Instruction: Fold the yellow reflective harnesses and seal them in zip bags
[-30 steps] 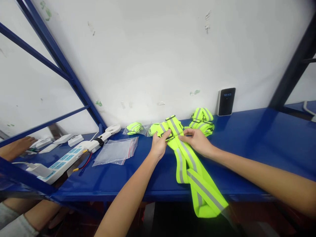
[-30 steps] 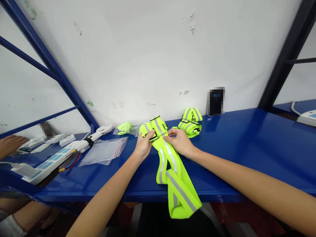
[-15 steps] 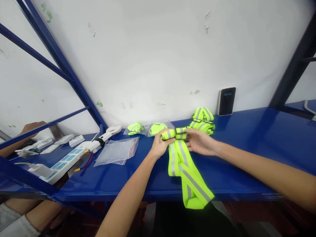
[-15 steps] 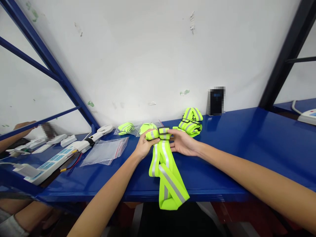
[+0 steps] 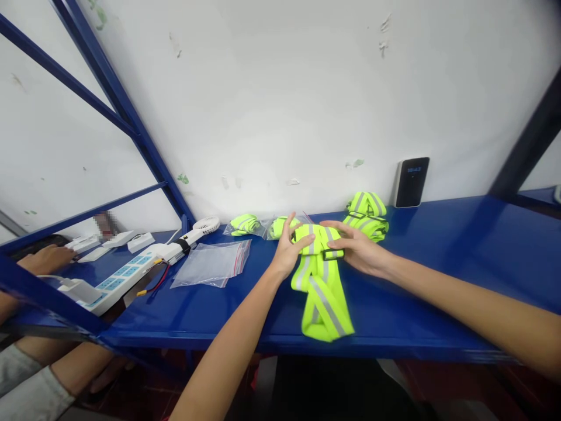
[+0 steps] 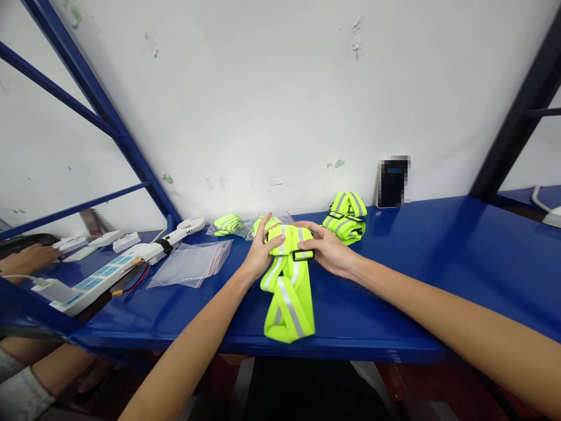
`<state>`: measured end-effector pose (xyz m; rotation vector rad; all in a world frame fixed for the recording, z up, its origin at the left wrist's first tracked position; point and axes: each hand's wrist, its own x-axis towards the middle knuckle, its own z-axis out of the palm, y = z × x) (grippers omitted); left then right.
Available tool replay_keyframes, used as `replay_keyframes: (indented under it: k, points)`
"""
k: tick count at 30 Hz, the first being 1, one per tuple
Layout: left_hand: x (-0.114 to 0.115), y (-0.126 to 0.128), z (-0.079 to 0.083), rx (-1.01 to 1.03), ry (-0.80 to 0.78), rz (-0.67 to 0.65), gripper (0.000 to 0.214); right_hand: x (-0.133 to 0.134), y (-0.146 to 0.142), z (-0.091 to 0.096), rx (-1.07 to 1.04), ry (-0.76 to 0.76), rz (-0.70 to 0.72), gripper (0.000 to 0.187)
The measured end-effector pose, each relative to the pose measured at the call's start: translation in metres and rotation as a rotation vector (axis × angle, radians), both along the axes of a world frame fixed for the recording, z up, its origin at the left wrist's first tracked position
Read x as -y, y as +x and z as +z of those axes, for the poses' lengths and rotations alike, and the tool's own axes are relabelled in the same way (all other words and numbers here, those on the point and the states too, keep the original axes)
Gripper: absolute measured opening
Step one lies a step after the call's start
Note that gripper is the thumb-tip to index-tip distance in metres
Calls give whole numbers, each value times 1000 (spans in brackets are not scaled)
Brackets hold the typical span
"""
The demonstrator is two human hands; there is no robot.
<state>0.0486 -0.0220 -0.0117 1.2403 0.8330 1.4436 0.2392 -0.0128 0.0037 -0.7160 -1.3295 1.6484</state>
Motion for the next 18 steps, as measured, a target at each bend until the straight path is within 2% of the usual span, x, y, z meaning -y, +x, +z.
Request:
replay_keyframes:
  k: [3, 6, 10, 15, 18]
  points:
    - [-1, 5, -4, 19, -199, -181, 61, 0, 0, 1, 57, 154, -120, 74]
    - [2, 7, -5, -41, -236, -326, 50, 0, 1, 4, 205, 318, -241, 75]
    - [5, 8, -3, 11, -158, -318, 47, -2, 2, 2, 274, 437, -205, 57]
    - [7, 8, -1, 64, -260, -282, 48, -9, 10, -8, 409, 714, -187, 38]
    - [6, 7, -2, 113, -238, -285, 50, -10, 14, -10, 465, 802, -165, 35]
